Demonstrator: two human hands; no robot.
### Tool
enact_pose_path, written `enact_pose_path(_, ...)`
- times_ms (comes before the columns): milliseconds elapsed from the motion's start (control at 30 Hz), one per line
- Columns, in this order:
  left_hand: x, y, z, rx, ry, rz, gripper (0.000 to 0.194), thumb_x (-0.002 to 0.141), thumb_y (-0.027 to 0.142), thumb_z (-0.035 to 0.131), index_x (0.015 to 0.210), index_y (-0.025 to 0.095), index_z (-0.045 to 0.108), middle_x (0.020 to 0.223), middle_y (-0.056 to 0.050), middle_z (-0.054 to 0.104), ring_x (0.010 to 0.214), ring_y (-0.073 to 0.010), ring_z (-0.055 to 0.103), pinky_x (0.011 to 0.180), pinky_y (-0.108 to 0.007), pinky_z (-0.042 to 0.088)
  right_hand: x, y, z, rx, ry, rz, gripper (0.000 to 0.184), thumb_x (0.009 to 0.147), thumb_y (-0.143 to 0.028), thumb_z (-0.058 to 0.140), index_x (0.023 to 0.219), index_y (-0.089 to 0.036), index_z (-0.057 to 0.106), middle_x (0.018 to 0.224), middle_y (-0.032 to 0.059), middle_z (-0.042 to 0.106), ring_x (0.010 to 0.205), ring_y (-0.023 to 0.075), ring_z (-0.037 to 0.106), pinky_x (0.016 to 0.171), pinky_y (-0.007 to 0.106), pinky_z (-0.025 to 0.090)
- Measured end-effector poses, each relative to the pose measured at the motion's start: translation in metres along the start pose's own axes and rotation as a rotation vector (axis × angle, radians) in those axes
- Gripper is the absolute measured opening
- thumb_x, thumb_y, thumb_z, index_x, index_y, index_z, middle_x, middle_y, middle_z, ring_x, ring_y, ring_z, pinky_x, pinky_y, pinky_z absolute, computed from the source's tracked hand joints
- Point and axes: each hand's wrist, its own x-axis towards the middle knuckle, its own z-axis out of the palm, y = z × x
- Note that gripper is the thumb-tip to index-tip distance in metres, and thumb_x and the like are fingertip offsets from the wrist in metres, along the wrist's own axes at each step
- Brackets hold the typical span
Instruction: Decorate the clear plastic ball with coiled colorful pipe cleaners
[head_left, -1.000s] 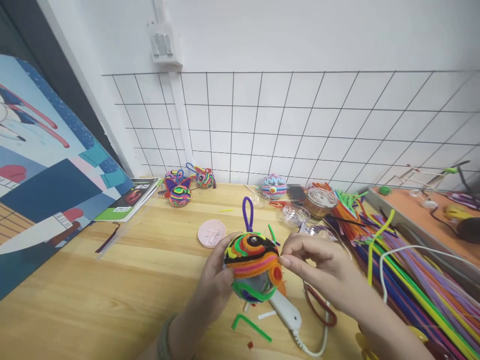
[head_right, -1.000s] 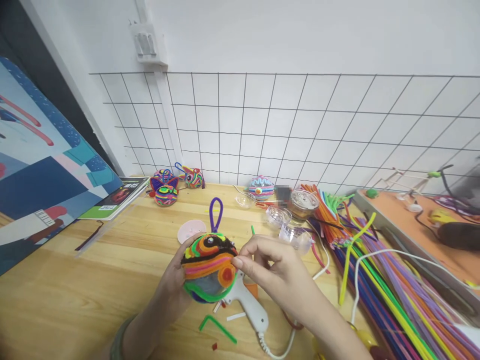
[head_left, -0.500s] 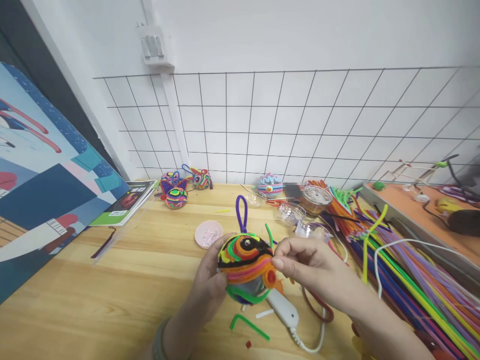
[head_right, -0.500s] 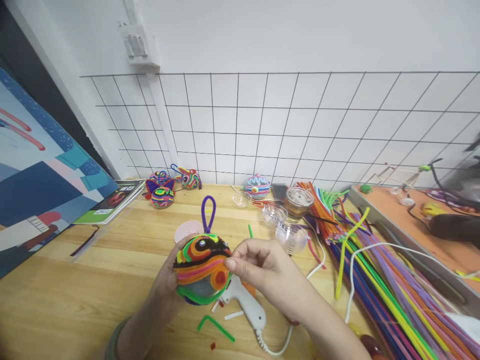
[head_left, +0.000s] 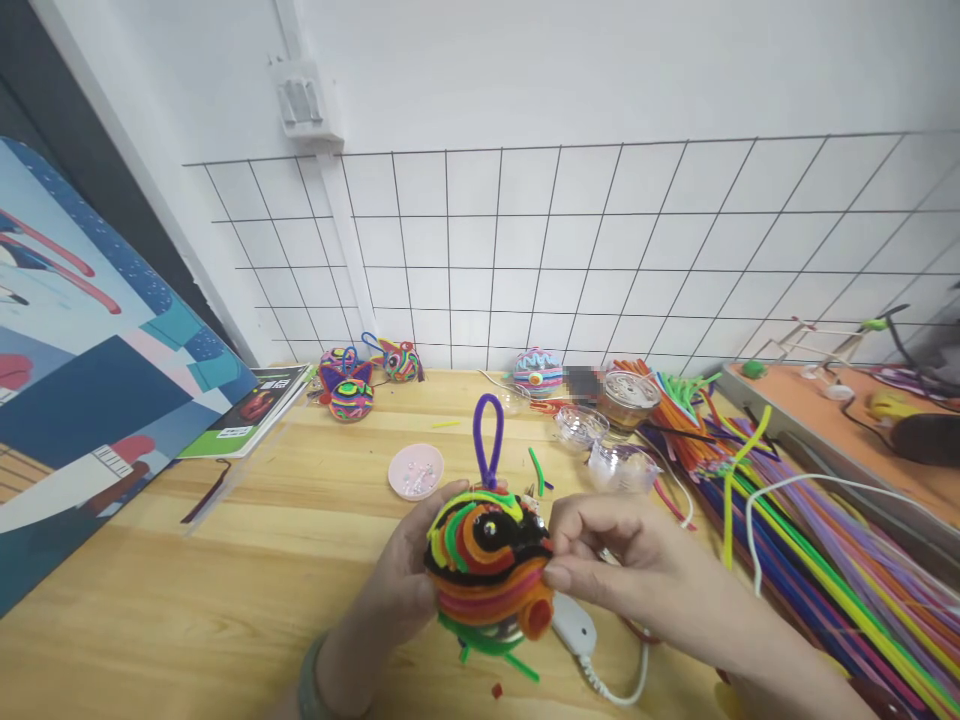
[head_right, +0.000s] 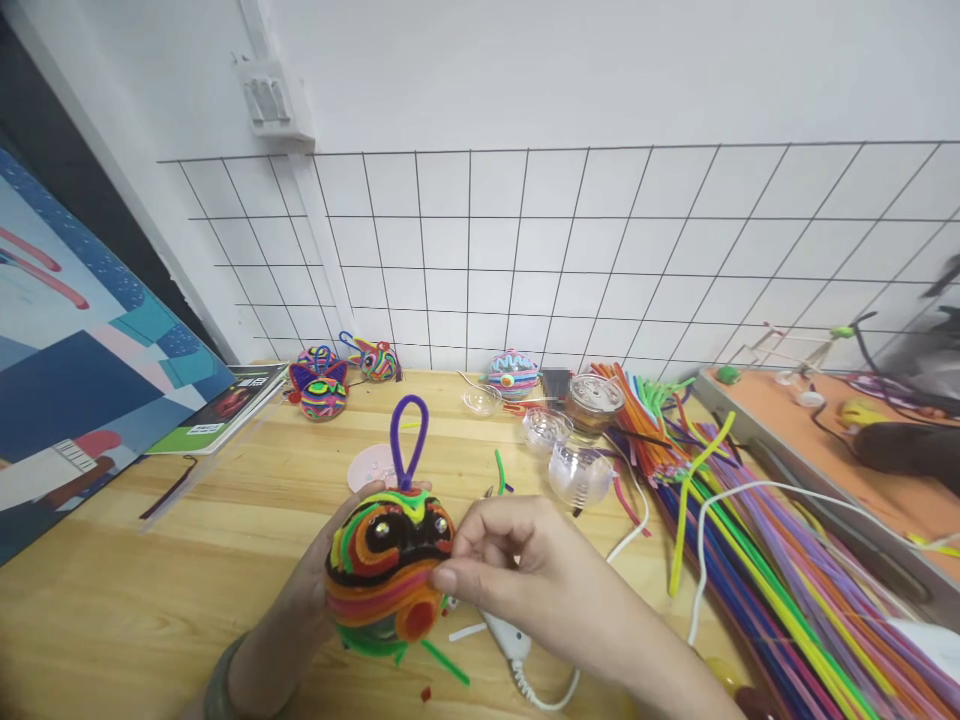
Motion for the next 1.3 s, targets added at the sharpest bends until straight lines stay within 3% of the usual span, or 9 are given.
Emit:
enact_pose_path(200,0.001,0.004,0.004,0.0,-0.091,-0.002,0.065,0.057,0.032,0.086,0.119,0.028,0.065,0.122,-0.009,0.068,0.11,-0.0303,0.063,0.095,-0.039,0.049,-0.009,-0.008,0.005,-0.34,0.072,-0.175,0.034,0.086,-0.043,0.063,0.064,-0.02,0.052,0.057,-0.0055,0.043,0.053,0.0086,0.039,0.048,0.021,0.031)
enact_pose_path(367,0.003,0.008,0.008,0.035,-0.13,0.026,0.058,0.062,0.026,0.084,0.117,0.031,0.067,0.118,-0.005,0.07,0.107,-0.0254,0.065,0.092,-0.033,0.05,-0.014,-0.013,0.001,-0.622,0.13,-0.387,0.03,0.091,-0.04,0.057,0.068,-0.02,0.053,0.059,-0.0038,0.05,0.052,0.0088,0.044,0.047,0.021,0.032)
enact_pose_path(533,0.005,0.011,0.013,0.086,-0.109,0.043,0.059,0.061,0.032,0.084,0.117,0.029,0.067,0.113,-0.006,0.072,0.103,-0.0255,0.067,0.09,-0.033,0.051,-0.015,-0.013,-0.003,-0.76,0.149,-0.519,0.027,0.096,-0.037,0.051,0.075,-0.02,0.056,0.064,-0.0018,0.056,0.055,0.0096,0.051,0.051,0.021,0.037)
enact_pose_path(700,0.006,0.004,0.006,0.09,-0.117,0.074,0.062,0.062,0.033,0.083,0.121,0.031,0.064,0.128,-0.005,0.064,0.112,-0.0246,0.063,0.094,-0.033,0.05,-0.013,-0.009,-0.004,-0.815,0.156,-0.545,0.031,0.098,-0.036,0.044,0.076,-0.018,0.058,0.066,0.0003,0.059,0.058,0.011,0.056,0.053,0.022,0.039)
enact_pose_path(833,0.006,0.001,0.001,0.091,-0.102,0.096,0.062,0.063,0.023,0.083,0.122,0.03,0.063,0.127,-0.006,0.065,0.114,-0.0246,0.061,0.095,-0.033,0.049,-0.012,-0.006,-0.002,-0.777,0.174,-0.532,0.036,0.1,-0.037,0.041,0.075,-0.018,0.058,0.063,-0.0005,0.059,0.056,0.0106,0.056,0.052,0.022,0.039)
enact_pose_path(1300,0.005,0.003,0.0,0.093,-0.086,0.113,0.064,0.061,0.02,0.084,0.12,0.032,0.064,0.131,-0.004,0.062,0.115,-0.0256,0.061,0.095,-0.034,0.05,-0.009,-0.001,-0.002,-0.688,0.164,-0.495,0.033,0.098,-0.035,0.045,0.077,-0.018,0.063,0.071,0.0014,0.059,0.064,0.012,0.056,0.058,0.023,0.042)
